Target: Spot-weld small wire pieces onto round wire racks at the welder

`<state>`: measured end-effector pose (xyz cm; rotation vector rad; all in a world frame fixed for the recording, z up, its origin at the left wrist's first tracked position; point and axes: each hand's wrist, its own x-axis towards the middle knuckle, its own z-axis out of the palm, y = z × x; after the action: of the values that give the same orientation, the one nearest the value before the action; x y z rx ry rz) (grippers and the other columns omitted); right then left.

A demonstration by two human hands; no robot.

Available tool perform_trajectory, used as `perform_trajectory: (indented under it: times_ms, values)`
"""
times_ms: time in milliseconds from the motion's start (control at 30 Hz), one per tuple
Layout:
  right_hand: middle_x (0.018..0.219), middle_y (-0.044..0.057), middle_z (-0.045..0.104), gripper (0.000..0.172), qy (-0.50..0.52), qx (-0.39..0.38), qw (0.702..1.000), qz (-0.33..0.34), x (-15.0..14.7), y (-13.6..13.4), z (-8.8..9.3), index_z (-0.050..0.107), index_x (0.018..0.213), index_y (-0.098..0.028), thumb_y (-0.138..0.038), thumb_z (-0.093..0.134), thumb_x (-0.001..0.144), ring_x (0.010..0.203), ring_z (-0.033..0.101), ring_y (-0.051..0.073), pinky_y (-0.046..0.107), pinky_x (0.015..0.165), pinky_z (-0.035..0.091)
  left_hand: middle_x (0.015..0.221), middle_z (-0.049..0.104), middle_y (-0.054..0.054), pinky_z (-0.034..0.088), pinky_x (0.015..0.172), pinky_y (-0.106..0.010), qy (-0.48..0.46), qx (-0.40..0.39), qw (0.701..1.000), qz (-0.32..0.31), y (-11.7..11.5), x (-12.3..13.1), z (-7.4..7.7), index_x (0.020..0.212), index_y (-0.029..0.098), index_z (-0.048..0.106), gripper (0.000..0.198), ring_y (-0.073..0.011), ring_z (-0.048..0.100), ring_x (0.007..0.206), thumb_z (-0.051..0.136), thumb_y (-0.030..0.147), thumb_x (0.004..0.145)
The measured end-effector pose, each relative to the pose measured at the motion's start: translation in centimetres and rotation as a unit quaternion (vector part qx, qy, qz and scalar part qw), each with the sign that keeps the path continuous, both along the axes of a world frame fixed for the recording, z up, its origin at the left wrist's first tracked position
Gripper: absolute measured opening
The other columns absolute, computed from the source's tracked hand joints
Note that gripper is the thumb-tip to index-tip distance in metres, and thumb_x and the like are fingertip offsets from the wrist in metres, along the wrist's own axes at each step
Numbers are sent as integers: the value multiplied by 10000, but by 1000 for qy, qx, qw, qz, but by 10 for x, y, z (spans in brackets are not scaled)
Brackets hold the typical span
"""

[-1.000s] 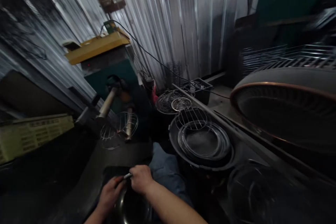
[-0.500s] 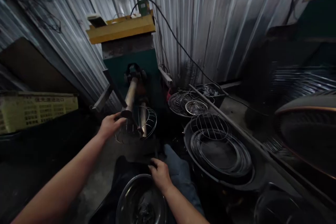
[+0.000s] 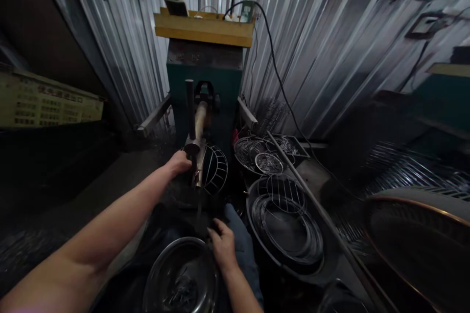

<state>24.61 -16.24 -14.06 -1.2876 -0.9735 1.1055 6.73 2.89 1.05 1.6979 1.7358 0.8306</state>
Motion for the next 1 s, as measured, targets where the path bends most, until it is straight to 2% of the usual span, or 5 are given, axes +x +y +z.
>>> perform_trajectory:
  times_ms: [167, 433, 700, 833, 1000]
  values:
    - [878, 63, 733, 495, 191, -42, 979, -56, 20, 13, 16, 700, 953, -167, -409, 842, 545, 710, 679, 187, 258, 583, 512, 1010, 709, -125, 501, 723, -300, -94, -32, 995, -15, -40, -11, -23, 1241, 71, 626, 703, -251, 656, 898, 714, 493, 686]
    - [875, 64, 737, 517, 133, -36, 990, -35, 48, 42, 49, 694, 989, -180, -470, 829, 582, 732, 670, 181, 248, 568, 478, 1103, 686, -81, 479, 915, -345, -209, -39, 976, -47, -96, -34, -53, 1277, 135, 614, 758, -249, 620, 1041, 797, 341, 572]
    - [806, 40, 750, 452, 163, -59, 982, 77, 22, 29, 67, 754, 875, -175, -426, 876, 521, 724, 663, 174, 308, 745, 504, 1070, 608, -56, 478, 911, -360, -124, 13, 981, -149, -112, -61, -53, 1338, 194, 567, 801, -240, 600, 1014, 744, 274, 561]
    - [846, 44, 753, 437, 153, -46, 983, 92, 20, 29, 70, 751, 883, -172, -396, 875, 529, 787, 670, 178, 316, 819, 499, 1056, 589, -81, 483, 886, -359, 36, 56, 992, -105, -122, -55, -42, 1267, 160, 606, 788, -267, 590, 995, 777, 257, 504]
    - [925, 72, 745, 417, 0, -20, 996, 92, 23, 25, 59, 735, 956, -170, -449, 770, 647, 900, 672, 237, 377, 864, 512, 1151, 581, -71, 473, 928, -326, -36, 126, 985, -110, -136, -58, -38, 1260, 163, 573, 681, -215, 590, 1019, 681, 183, 588]
